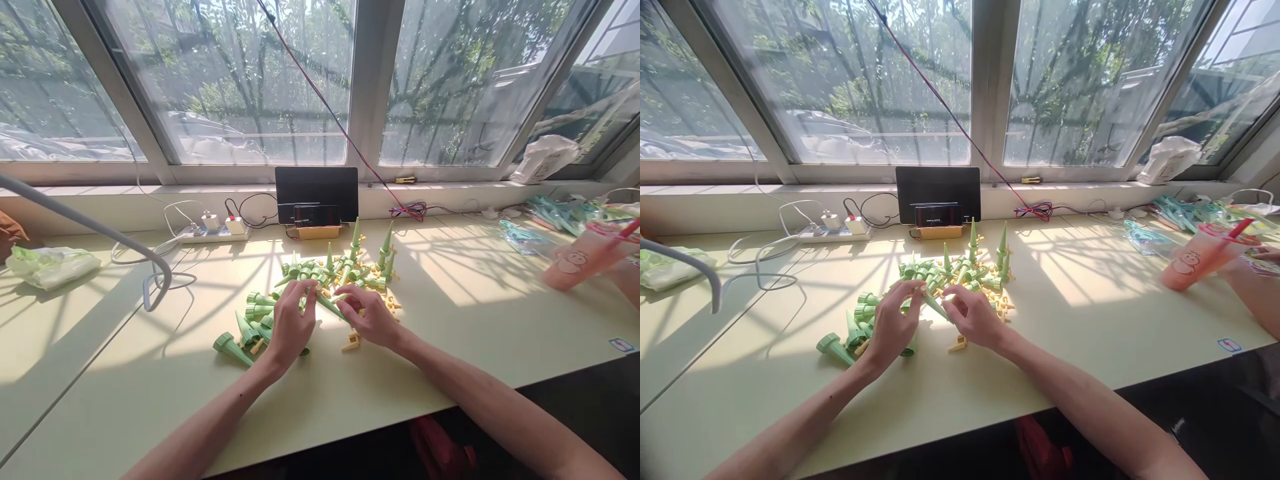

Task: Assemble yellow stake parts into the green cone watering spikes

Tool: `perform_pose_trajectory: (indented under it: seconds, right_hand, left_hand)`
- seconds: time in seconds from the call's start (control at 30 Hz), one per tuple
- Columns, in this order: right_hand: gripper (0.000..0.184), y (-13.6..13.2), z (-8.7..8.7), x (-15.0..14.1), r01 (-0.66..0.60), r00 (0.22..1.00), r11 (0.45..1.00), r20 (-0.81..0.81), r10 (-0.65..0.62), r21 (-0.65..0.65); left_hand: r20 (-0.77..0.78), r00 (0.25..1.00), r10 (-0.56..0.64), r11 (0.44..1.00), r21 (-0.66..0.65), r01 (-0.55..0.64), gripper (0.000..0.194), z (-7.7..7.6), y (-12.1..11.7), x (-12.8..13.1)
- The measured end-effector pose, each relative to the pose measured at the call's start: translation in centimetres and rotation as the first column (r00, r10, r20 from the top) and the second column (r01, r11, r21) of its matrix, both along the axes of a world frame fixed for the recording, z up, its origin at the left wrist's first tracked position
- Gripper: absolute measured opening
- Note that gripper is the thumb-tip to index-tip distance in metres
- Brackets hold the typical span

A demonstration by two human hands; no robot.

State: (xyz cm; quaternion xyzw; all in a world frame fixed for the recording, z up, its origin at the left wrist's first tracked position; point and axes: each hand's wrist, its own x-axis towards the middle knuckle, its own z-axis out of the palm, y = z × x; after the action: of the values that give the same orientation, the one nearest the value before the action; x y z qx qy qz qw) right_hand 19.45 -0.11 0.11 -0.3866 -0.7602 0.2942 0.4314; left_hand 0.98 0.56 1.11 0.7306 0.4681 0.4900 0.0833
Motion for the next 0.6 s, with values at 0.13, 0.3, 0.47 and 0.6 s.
perform_pose_trajectory:
  seconds: [0.13, 0.3, 0.47, 0.6]
  right_hand:
    - [0.023, -0.10, 0.15, -0.04, -0.011, 1.000, 0.999, -0.004, 0.012, 0.043]
    - [0.020, -0.21, 0.07, -0.13, 0.033, 0.991, 0.996, -0.130, -0.021, 0.084]
    - [0.014, -0.26, 0.09, -0.04, 0.110, 0.971, 0.992, -0.219, -0.093, 0.067]
    - [0.015, -0.26, 0.30, 0.07, 0.165, 0.965, 0.981, -0.222, -0.139, 0.103]
  left_hand:
    - [0.096, 0.995, 0.020, 0.999, -0.047, -0.015, 0.015, 0.00, 0.13, -0.04]
    - [0.128, 0.991, -0.029, 0.996, -0.078, 0.039, 0.014, 0.06, 0.02, 0.11]
    - [0.061, 0.990, -0.124, 0.988, -0.083, 0.129, 0.014, -0.13, -0.18, 0.29]
    - [-0.022, 0.984, -0.176, 0.983, -0.052, 0.175, 0.016, -0.35, -0.22, 0.30]
